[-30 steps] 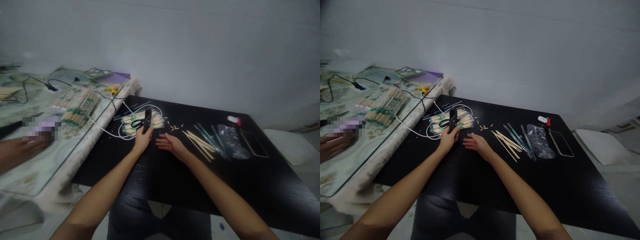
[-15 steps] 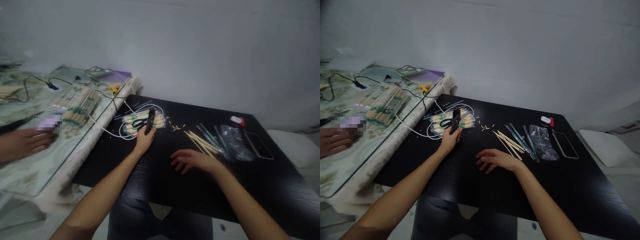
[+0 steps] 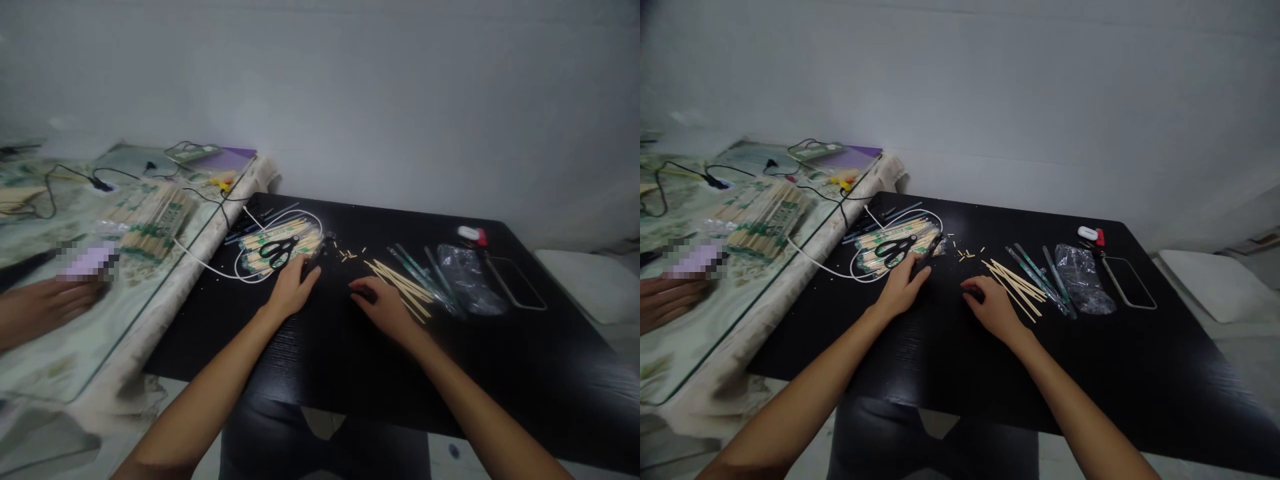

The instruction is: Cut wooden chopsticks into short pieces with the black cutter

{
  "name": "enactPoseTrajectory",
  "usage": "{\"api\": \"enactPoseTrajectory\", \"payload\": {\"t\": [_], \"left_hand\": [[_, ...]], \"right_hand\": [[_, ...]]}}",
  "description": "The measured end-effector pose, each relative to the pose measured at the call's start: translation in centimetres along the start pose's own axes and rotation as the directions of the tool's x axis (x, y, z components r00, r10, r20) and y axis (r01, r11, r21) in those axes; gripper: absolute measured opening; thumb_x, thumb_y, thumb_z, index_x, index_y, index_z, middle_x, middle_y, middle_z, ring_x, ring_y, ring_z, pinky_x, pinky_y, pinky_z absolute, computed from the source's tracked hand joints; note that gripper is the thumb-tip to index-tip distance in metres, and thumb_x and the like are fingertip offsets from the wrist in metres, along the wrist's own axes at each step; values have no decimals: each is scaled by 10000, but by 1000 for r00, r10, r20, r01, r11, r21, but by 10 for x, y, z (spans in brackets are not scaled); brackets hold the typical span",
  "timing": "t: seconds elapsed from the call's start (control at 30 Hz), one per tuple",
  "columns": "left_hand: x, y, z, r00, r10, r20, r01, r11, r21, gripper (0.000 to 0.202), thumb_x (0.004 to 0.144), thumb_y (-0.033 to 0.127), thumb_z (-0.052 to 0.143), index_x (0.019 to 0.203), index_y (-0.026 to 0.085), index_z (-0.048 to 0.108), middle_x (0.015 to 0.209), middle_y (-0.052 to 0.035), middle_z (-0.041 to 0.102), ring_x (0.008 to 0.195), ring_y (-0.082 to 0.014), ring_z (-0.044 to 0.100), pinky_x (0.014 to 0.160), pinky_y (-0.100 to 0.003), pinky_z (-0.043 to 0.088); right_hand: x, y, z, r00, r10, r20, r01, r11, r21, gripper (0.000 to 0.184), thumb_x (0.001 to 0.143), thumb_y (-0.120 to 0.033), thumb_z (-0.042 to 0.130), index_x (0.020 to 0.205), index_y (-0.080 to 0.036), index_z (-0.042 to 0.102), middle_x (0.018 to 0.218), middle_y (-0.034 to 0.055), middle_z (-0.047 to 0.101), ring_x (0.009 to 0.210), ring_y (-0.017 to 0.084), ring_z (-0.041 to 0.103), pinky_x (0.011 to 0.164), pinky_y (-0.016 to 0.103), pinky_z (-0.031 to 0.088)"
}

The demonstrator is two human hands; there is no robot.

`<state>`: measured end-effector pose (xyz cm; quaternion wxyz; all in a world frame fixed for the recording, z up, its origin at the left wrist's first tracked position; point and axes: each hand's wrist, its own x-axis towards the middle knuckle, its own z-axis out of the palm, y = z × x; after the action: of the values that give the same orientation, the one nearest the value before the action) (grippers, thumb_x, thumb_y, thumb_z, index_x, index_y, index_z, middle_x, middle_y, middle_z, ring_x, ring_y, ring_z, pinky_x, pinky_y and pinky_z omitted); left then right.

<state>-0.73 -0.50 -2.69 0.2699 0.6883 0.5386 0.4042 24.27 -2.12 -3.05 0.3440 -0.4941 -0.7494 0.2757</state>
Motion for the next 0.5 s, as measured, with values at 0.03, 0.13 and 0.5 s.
{"api": "enactPoseTrajectory", "payload": {"t": [0.03,0.13,0.5], "left_hand": [[-1,1,0,1000,22,15,-24,994,105,329,981,433,540,1202,196,596,1170,-109,675,1090,-267,623,981,-399,475],[-3,2,4,998,22,67,-45,929,367,402,970,426,551,1260,147,552,1258,-179,621,1184,-327,582,1037,-462,449],[-5,1,2,989,-46,137,-51,777,628,423,727,357,735,1063,158,572,1140,-161,573,1092,-360,550,981,-487,462]], "right_hand": [[-4,2,-1,1000,-11,12,12,998,-55,152,855,-214,689,1002,-236,722,955,50,740,885,237,686,824,406,554],[-18,10,-5,999,-16,46,24,983,-180,104,862,-217,707,966,-225,711,885,51,693,864,243,656,796,402,540],[-33,21,13,987,-144,65,154,968,-197,129,956,-217,627,977,-237,752,929,70,705,895,249,650,829,426,522]]}}
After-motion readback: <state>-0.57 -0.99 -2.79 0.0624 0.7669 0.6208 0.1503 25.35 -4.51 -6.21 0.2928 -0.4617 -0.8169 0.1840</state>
